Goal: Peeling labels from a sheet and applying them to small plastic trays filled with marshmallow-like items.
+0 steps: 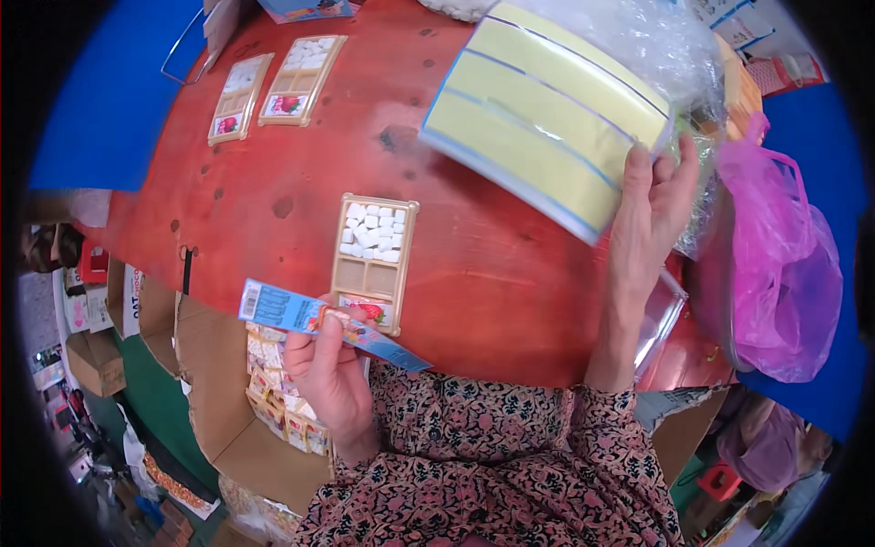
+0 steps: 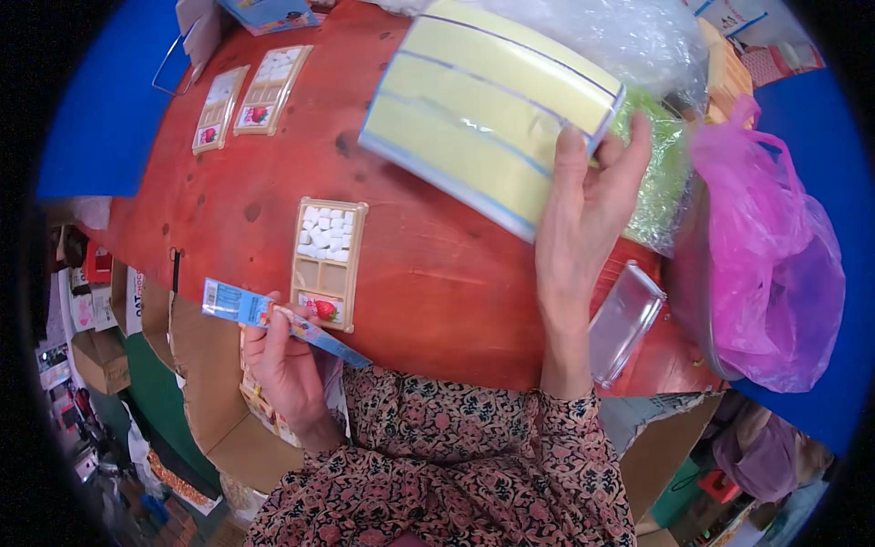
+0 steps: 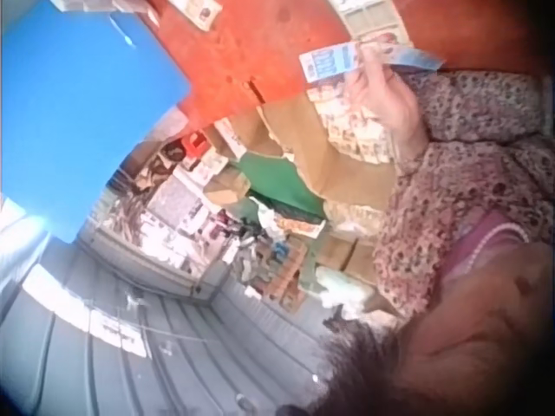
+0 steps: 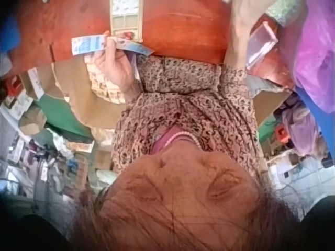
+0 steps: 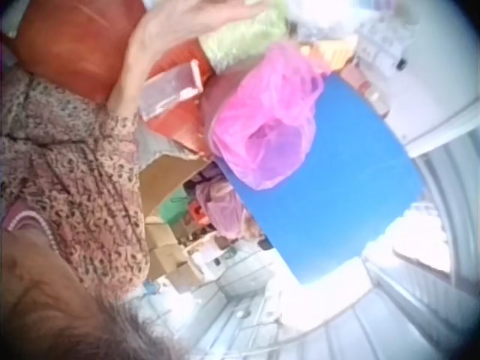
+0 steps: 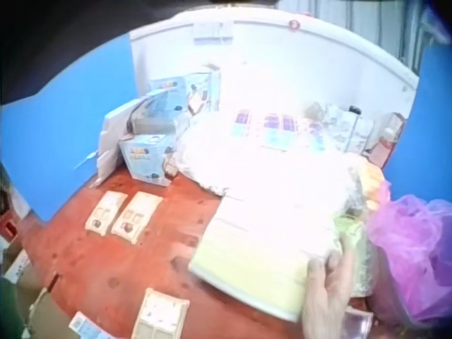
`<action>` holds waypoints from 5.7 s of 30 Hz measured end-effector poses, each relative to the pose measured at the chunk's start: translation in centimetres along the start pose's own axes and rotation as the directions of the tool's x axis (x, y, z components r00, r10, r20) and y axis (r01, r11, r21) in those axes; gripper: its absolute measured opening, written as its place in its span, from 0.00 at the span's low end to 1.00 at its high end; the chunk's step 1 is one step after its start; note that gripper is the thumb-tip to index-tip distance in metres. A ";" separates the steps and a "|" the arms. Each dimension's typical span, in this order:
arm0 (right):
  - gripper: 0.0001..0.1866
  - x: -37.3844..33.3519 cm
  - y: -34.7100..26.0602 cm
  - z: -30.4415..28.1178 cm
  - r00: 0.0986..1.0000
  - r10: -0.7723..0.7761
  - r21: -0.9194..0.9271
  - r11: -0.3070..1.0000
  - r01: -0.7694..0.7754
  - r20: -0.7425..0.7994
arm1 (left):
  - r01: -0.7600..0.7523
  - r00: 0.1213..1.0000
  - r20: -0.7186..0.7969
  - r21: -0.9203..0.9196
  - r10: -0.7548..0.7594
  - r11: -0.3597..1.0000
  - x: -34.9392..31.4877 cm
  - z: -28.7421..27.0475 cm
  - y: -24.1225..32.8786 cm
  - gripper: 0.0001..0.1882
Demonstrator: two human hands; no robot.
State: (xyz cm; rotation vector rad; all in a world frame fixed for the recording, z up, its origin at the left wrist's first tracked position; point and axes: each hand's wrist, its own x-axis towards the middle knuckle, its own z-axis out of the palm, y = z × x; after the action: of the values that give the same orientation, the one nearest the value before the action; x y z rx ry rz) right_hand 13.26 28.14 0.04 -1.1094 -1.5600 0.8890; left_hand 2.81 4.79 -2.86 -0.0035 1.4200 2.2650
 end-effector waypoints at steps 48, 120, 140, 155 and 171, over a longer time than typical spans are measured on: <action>0.09 -11.1 -0.8 6.0 0.712 0.189 -0.166 0.981 -0.102 0.676 | -0.253 0.949 0.059 0.728 0.308 0.637 5.2 -1.1 -1.3 0.02; 0.10 -14.7 0.5 0.1 0.534 -0.454 0.469 0.875 0.118 0.714 | -0.223 0.559 0.827 0.221 -0.061 0.949 2.6 -5.6 2.4 0.13; 0.09 -16.3 2.3 -0.9 0.622 -0.231 0.423 0.888 -0.179 0.748 | -0.210 0.697 0.691 0.453 -0.192 0.866 0.9 -4.1 1.1 0.17; 0.07 -16.7 2.8 -1.2 0.635 -0.244 0.468 0.858 -0.211 0.733 | -0.275 0.794 0.569 0.650 -0.213 0.708 -0.1 -2.6 0.6 0.16; 0.08 -17.3 3.1 -1.2 0.648 -0.193 0.481 0.824 -0.301 0.737 | -0.608 0.754 0.656 0.713 -0.027 0.349 -0.3 -1.7 3.7 0.11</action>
State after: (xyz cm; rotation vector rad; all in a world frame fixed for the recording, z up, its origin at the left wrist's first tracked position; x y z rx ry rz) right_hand 16.80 12.71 -7.65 -0.3062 -1.7061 1.9091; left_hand 1.29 1.90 -0.38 1.3171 2.1858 1.1282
